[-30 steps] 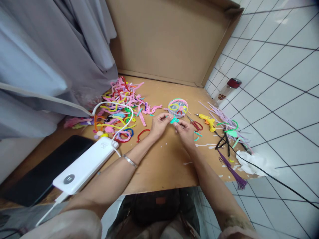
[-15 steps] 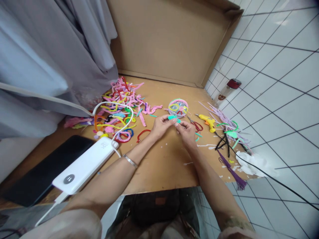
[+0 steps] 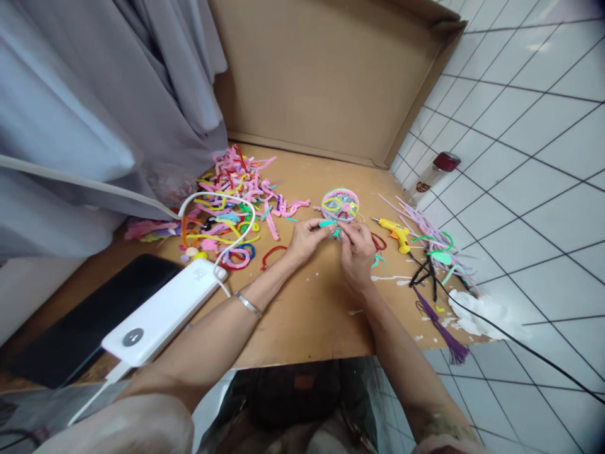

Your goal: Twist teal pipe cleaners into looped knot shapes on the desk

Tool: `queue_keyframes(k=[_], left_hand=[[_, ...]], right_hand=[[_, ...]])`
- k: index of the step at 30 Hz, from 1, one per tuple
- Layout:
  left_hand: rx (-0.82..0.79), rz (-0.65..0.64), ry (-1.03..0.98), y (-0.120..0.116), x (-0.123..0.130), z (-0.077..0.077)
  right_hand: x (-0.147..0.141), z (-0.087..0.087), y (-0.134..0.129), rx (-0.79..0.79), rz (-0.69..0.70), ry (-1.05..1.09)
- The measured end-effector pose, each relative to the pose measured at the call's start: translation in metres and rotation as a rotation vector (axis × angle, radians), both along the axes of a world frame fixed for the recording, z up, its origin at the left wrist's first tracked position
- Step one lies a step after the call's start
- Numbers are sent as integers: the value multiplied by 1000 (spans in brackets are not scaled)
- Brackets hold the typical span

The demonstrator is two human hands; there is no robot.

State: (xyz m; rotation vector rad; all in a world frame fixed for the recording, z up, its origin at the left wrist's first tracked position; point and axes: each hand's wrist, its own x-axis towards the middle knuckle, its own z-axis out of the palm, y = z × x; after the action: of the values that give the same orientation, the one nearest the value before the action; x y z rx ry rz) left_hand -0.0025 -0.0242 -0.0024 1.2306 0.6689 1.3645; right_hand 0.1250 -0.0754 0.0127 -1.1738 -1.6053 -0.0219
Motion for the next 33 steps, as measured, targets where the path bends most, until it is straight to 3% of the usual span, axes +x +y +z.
queue_keyframes(k=[17,26,33], left_hand=[[48,-31,41,-1,0,1],[-7,-24,87,0,3,2],[-57,-47,-9,4,4,0]], right_hand=[[3,-1,3,-83,93,1],[5,-3,6,-138,138,138],[3,-2,5,-193,164,231]])
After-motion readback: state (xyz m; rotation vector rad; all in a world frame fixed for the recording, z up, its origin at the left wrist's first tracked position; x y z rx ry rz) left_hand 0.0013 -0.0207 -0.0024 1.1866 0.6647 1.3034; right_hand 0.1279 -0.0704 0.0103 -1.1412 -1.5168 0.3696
